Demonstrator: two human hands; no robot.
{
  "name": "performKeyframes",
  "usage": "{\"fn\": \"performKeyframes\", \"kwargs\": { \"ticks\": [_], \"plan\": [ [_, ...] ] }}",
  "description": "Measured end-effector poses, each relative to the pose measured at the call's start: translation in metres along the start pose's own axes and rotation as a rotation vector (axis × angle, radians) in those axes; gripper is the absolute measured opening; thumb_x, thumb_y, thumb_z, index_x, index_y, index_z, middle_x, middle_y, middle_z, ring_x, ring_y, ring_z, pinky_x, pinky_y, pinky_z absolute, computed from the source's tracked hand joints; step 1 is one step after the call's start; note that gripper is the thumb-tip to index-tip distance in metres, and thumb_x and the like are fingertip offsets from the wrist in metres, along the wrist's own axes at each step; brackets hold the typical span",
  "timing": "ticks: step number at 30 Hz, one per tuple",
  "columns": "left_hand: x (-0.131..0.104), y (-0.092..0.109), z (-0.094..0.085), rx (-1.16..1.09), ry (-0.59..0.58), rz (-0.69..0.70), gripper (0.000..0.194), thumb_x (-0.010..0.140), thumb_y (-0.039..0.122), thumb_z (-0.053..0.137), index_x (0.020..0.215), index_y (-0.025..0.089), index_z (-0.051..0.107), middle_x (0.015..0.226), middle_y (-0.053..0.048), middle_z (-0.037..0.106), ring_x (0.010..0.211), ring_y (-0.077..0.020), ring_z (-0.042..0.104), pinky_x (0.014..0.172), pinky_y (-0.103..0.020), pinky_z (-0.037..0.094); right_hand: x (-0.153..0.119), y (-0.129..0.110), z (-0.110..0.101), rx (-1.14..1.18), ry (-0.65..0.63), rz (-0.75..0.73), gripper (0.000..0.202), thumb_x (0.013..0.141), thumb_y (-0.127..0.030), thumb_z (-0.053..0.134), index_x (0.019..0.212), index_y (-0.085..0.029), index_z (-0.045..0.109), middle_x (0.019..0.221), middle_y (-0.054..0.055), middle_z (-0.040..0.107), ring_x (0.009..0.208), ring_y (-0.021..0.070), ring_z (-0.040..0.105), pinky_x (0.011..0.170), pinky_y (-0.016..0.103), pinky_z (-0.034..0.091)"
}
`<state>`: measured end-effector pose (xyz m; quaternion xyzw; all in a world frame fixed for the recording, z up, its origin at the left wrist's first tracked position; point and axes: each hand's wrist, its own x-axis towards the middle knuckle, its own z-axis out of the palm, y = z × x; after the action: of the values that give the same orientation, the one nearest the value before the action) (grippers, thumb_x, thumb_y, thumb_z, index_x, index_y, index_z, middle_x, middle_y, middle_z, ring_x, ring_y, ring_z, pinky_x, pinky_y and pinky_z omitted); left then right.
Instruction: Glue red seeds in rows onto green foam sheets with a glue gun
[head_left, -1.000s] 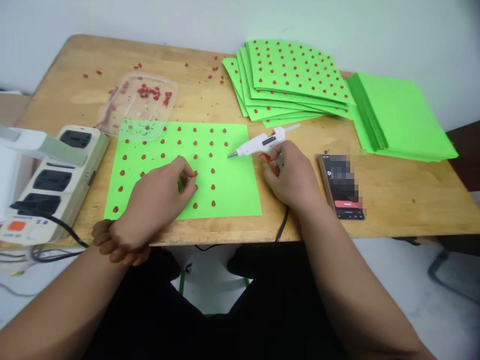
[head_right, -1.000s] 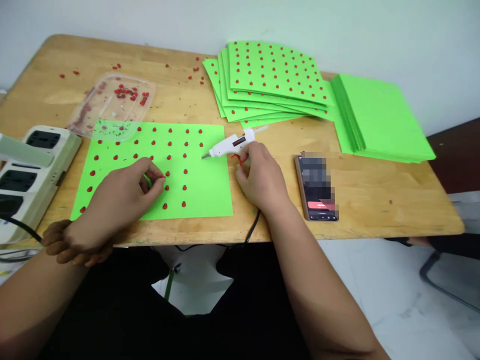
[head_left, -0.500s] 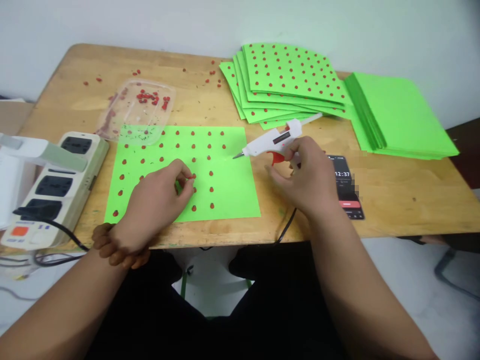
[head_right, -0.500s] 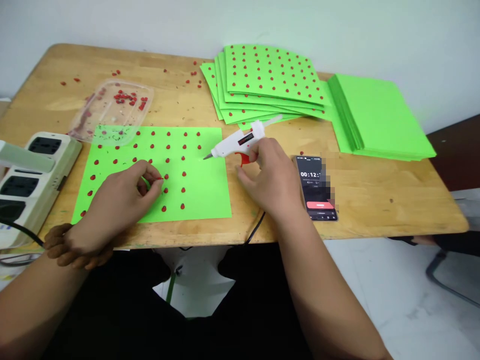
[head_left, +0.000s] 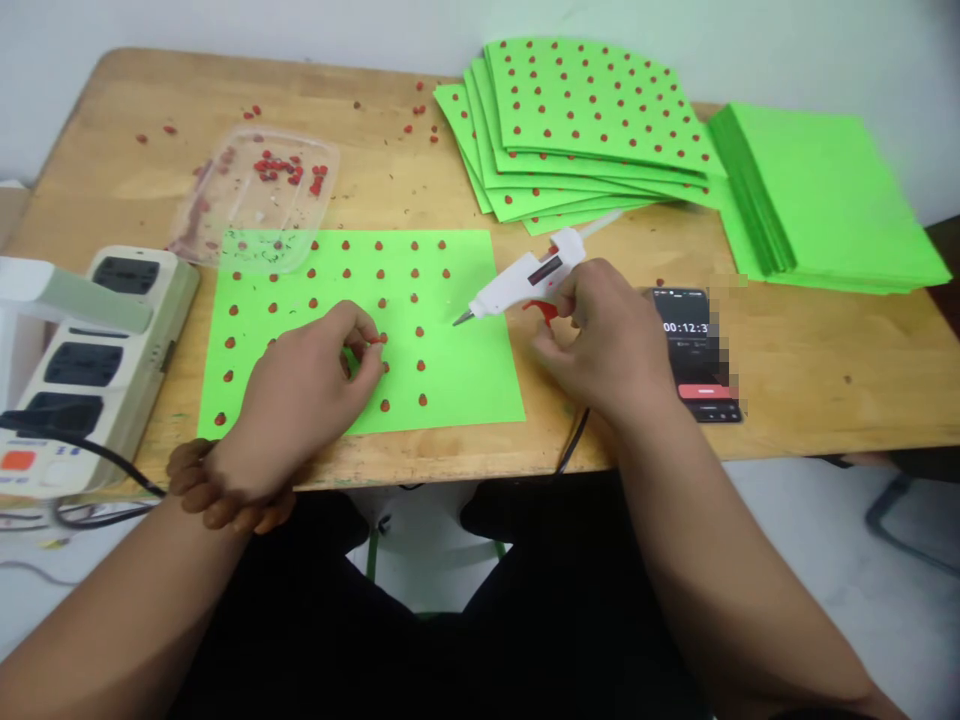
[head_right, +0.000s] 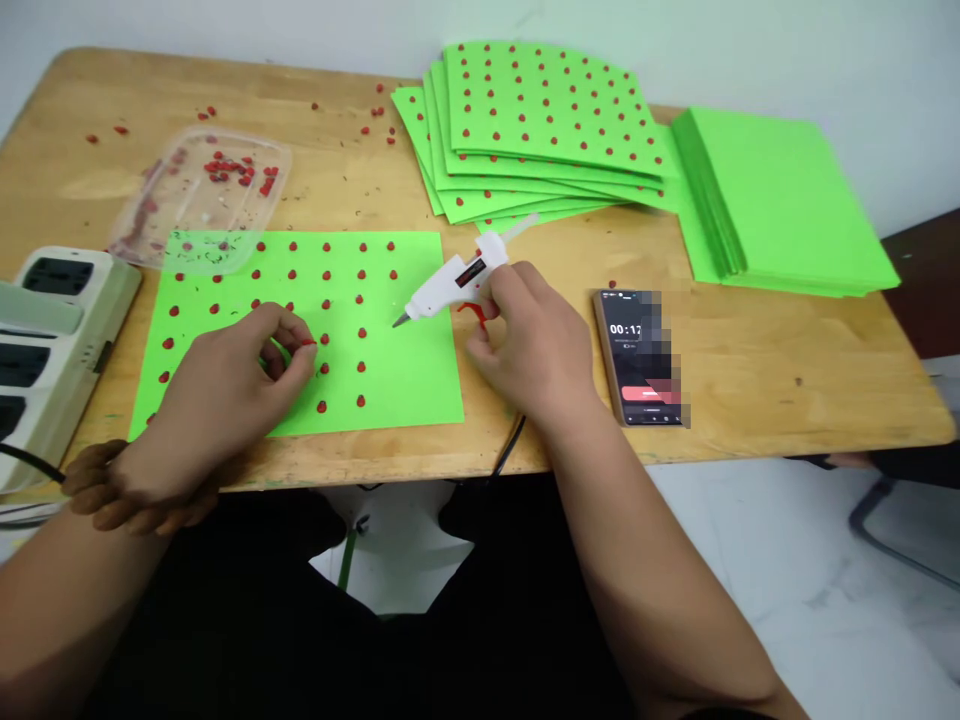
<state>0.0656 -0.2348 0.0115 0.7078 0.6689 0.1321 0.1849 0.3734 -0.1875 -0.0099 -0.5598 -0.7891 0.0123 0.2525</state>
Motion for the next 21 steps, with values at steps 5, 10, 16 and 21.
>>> {"fn": "performKeyframes", "kwargs": {
  "ticks": [5, 10, 16, 21],
  "plan": [
    [0.0005, 0.0005, 0.0008, -0.011, 0.002, 0.003, 0.015, 0.100, 0.036, 0.059, 0.108, 0.025, 0.065, 0.088, -0.003, 0.077, 0.076, -0.0242, 0.069, 0.070, -0.037, 0.045, 0.0003, -0.0009, 0.0011, 0.007, 0.000, 0.007, 0.030, 0.095, -0.032, 0.071, 0.092, -0.030, 0.042, 0.094, 0.003, 0.060, 0.081, 0.0244, 0.055, 0.068, 0.040, 0.031],
    [0.0008, 0.0003, 0.0011, -0.024, 0.007, 0.012, 0.013, 0.100, 0.034, 0.061, 0.108, 0.026, 0.065, 0.089, -0.003, 0.077, 0.075, -0.0239, 0.068, 0.071, -0.040, 0.045, 0.0001, 0.0011, 0.0019, 0.016, 0.017, -0.016, 0.031, 0.096, -0.032, 0.073, 0.092, -0.030, 0.042, 0.095, 0.003, 0.060, 0.080, 0.0238, 0.055, 0.068, 0.040, 0.030],
    [-0.0006, -0.0003, -0.0001, -0.019, 0.006, 0.021, 0.014, 0.100, 0.035, 0.061, 0.107, 0.025, 0.067, 0.093, -0.004, 0.079, 0.078, -0.0242, 0.070, 0.070, -0.038, 0.046, -0.0001, 0.0011, 0.0025, 0.008, 0.001, -0.016, 0.031, 0.096, -0.028, 0.071, 0.091, -0.030, 0.041, 0.098, 0.003, 0.062, 0.084, 0.0252, 0.059, 0.068, 0.039, 0.032],
    [-0.0005, 0.0003, 0.0001, -0.003, 0.013, 0.016, 0.016, 0.100, 0.036, 0.061, 0.109, 0.025, 0.069, 0.093, -0.004, 0.081, 0.078, -0.0245, 0.071, 0.070, -0.037, 0.048, 0.0009, -0.0004, 0.0023, 0.022, -0.005, -0.014, 0.033, 0.096, -0.030, 0.071, 0.090, -0.030, 0.039, 0.096, 0.003, 0.062, 0.082, 0.0242, 0.057, 0.068, 0.040, 0.032]
  ]
}}
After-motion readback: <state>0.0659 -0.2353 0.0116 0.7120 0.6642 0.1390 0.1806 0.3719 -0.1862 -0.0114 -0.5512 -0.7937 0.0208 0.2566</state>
